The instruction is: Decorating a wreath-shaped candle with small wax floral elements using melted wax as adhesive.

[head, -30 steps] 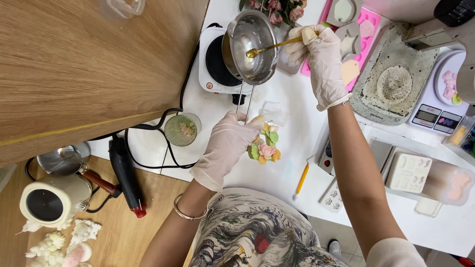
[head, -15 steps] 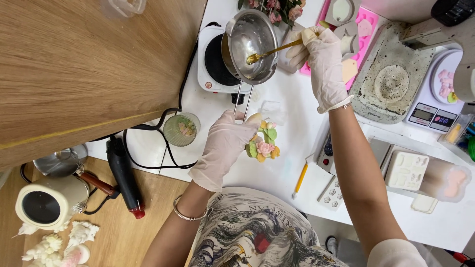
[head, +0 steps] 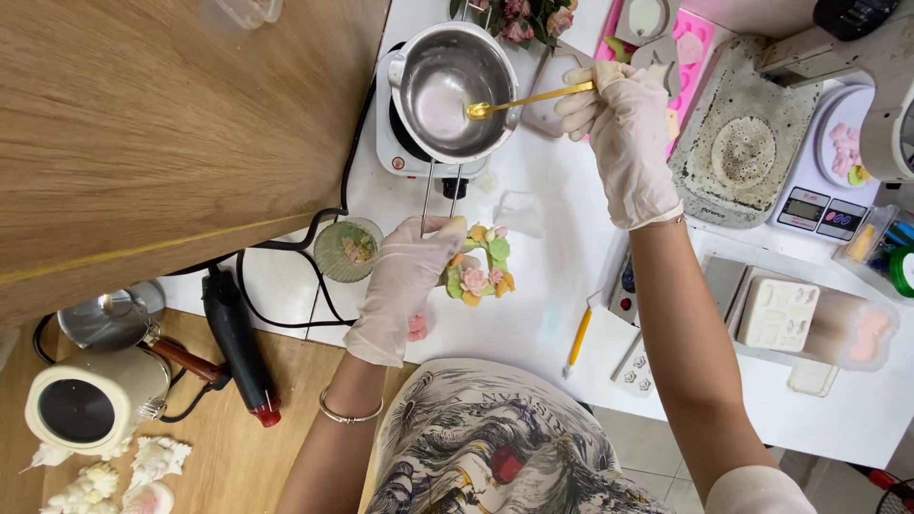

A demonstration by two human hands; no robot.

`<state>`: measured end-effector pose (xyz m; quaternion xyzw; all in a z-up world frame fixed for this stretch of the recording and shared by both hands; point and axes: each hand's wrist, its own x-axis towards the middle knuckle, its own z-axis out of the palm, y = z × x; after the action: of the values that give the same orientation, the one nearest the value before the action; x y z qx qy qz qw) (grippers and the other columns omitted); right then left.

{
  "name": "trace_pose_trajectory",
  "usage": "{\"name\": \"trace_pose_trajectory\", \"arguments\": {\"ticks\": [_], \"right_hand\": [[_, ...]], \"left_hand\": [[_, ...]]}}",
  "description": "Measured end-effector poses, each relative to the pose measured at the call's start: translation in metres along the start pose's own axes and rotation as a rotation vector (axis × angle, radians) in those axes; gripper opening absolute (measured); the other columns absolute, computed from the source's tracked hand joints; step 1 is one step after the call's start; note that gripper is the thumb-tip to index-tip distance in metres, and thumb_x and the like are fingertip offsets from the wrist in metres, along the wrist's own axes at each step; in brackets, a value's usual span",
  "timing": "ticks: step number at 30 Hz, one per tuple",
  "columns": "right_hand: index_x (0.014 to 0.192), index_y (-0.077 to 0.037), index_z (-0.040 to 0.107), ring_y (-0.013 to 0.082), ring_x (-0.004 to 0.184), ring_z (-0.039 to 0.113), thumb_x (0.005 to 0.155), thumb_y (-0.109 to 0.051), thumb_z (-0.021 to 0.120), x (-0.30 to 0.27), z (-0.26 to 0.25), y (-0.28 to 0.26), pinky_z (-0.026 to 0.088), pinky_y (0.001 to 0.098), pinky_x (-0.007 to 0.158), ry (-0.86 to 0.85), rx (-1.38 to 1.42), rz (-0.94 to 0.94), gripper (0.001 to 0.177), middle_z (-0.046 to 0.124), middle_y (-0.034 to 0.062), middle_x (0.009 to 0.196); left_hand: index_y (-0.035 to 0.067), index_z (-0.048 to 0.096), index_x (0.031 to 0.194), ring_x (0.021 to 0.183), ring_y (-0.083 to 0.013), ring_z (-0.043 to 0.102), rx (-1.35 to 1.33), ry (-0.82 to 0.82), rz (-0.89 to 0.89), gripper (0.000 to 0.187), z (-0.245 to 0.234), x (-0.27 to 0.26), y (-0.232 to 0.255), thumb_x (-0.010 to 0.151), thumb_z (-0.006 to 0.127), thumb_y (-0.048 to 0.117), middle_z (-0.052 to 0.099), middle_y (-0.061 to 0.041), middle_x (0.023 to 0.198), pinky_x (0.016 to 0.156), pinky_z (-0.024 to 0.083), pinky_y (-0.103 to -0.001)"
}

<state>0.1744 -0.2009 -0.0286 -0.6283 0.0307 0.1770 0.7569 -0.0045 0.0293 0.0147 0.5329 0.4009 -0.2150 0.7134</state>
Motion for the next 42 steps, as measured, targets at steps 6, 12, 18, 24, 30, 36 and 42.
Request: {"name": "trace_pose_trajectory", "arguments": {"ticks": [6,12,18,24,30,36,42], "right_hand": [[0.107,0.005,0.067,0.0201,0.06,0.064,0.114,-0.022,0.053,-0.021,0.014,-0.02,0.049,0.0298,0.055,0.028,0.055,-0.051,0.031,0.072,0.0182,0.082],[0.107,0.006,0.068,0.0193,0.062,0.061,0.115,-0.02,0.052,-0.066,0.026,-0.045,0.046,0.0286,0.056,0.099,0.107,-0.092,0.031,0.069,0.016,0.081],[0.106,0.006,0.066,0.0165,0.059,0.056,0.114,-0.019,0.053,-0.115,0.032,-0.058,0.041,0.0259,0.052,0.148,0.179,-0.101,0.029,0.066,0.0135,0.078],[0.103,0.009,0.065,0.0167,0.06,0.059,0.115,-0.015,0.056,-0.177,0.067,-0.076,0.045,0.0261,0.057,0.288,0.277,-0.059,0.028,0.066,0.0132,0.077],[0.105,0.007,0.066,0.0217,0.063,0.065,0.115,-0.021,0.058,-0.212,0.079,-0.081,0.054,0.0304,0.059,0.179,0.078,-0.181,0.03,0.07,0.0192,0.082],[0.102,0.009,0.065,0.0244,0.066,0.069,0.116,-0.02,0.061,-0.223,0.075,-0.082,0.057,0.0346,0.063,0.108,0.045,-0.22,0.032,0.071,0.022,0.087],[0.107,0.006,0.063,0.0268,0.075,0.073,0.115,-0.018,0.063,-0.237,0.084,-0.092,0.061,0.037,0.066,0.087,-0.035,-0.314,0.025,0.072,0.0239,0.102]], "left_hand": [[-0.001,0.066,0.125,0.082,-0.0145,0.075,-0.318,-0.179,0.142,0.039,-0.025,0.031,-0.051,0.09,0.075,0.013,0.075,-0.007,0.101,0.066,0.06,-0.024],[0.002,0.066,0.137,0.087,-0.0122,0.07,-0.238,-0.196,0.224,0.047,-0.036,0.055,-0.074,0.094,0.075,0.021,0.074,-0.005,0.108,0.066,0.058,-0.025],[0.02,0.043,0.144,0.089,-0.0149,0.075,-0.309,-0.121,0.213,0.069,-0.027,0.012,-0.034,0.083,0.076,0.024,0.077,-0.004,0.107,0.071,0.064,-0.028],[-0.004,0.059,0.133,0.096,-0.0151,0.075,-0.295,-0.148,0.287,0.053,-0.043,-0.013,-0.044,0.093,0.076,0.026,0.074,-0.013,0.115,0.081,0.067,-0.029],[-0.006,0.063,0.12,0.089,-0.0091,0.07,-0.311,-0.196,0.393,0.048,-0.046,-0.053,-0.031,0.092,0.074,0.031,0.07,-0.006,0.104,0.075,0.064,-0.027],[-0.003,0.069,0.109,0.083,-0.0076,0.068,-0.29,-0.143,0.369,0.037,-0.045,-0.069,-0.02,0.094,0.074,0.03,0.071,-0.004,0.095,0.069,0.062,-0.024],[-0.002,0.069,0.109,0.081,-0.0059,0.07,-0.265,-0.142,0.444,0.032,-0.047,-0.079,-0.018,0.095,0.072,0.027,0.072,-0.002,0.093,0.068,0.062,-0.023]]}}
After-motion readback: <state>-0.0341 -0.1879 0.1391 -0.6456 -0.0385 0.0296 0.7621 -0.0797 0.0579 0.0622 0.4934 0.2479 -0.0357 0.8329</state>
